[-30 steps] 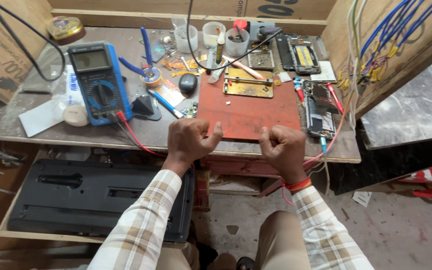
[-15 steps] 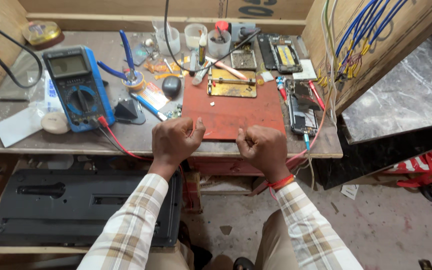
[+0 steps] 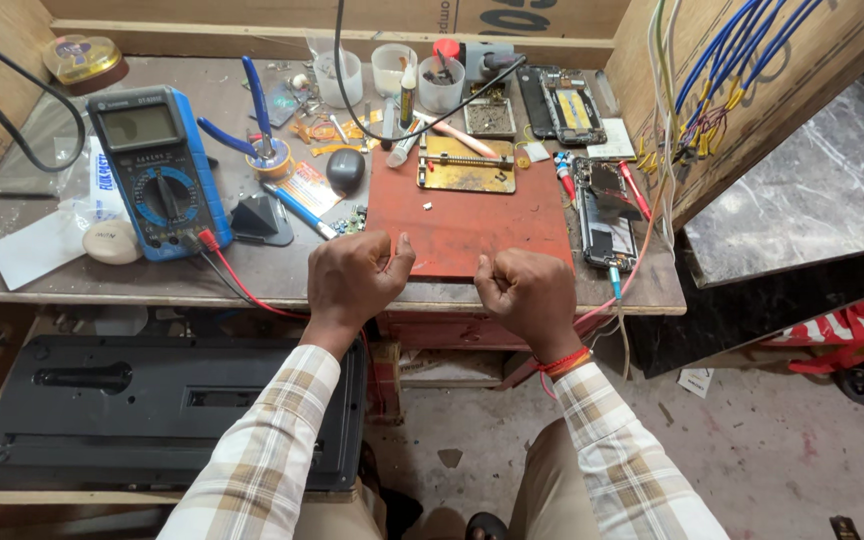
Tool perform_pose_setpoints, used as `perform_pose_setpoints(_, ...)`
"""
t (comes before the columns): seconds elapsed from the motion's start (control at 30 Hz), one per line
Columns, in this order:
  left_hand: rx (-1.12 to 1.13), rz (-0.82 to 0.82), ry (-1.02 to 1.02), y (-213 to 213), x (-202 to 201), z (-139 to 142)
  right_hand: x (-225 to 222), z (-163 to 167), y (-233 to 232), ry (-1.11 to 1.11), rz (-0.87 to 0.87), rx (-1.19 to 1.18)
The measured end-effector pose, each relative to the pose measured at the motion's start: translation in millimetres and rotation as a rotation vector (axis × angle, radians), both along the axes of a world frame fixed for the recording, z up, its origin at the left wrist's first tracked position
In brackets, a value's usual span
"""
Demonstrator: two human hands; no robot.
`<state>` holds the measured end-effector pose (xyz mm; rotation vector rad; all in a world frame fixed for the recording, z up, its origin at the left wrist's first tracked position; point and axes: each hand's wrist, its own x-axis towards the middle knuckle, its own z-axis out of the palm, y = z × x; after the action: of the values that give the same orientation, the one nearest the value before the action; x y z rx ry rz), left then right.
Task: The person picks up a disassembled smartphone and places it on a red mat. They then use a multimeter probe to test various points on the phone's motherboard and battery connector while holding the device steady with the other hand.
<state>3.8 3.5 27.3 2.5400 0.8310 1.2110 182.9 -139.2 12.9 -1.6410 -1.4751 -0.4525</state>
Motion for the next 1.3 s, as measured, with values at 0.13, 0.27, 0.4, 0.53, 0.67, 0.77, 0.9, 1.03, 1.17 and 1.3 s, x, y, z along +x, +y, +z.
perform_pose_setpoints(0.13, 0.010, -0.005, -0.001, 0, -1, -1, 0, 0, 0, -0.008, 0.006, -0.011)
perform_pose_setpoints(0.27, 0.002, 0.000, 0.000, 1, 1, 0, 1, 0, 1, -0.020, -0.002, -0.005)
perform_pose_setpoints(0.4, -0.007, 0.011, 0.010, 0, 1, 0, 1, 0, 0, 0.004, 0.018, -0.014)
perform_pose_setpoints(0.53, 0.005, 0.014, 0.014, 0, 1, 1, 0, 1, 1, -0.006, 0.005, -0.003)
perform_pose_setpoints(0.67, -0.007, 0.013, 0.019, -1, 2, 2, 0, 2, 0, 0.000, 0.011, -0.011)
perform_pose_setpoints(0.77, -0.009, 0.020, 0.026, -1, 2, 2, 0, 1, 0, 0.008, 0.016, -0.013)
perform_pose_setpoints(0.9, 0.000, 0.022, 0.026, -2, 2, 1, 1, 0, -1, 0.000, 0.021, -0.007)
perform_pose_setpoints(1.03, 0.000, 0.027, 0.030, -2, 1, 1, 0, 1, -1, -0.004, 0.011, -0.019)
perform_pose_setpoints(1.17, 0.023, 0.017, 0.017, -1, 2, 3, 1, 10, 1, 0.047, 0.003, -0.074)
perform_pose_setpoints(1.3, 0.066, 0.003, 0.015, -3, 2, 4, 15, 26, 11, 0.108, -0.012, -0.217)
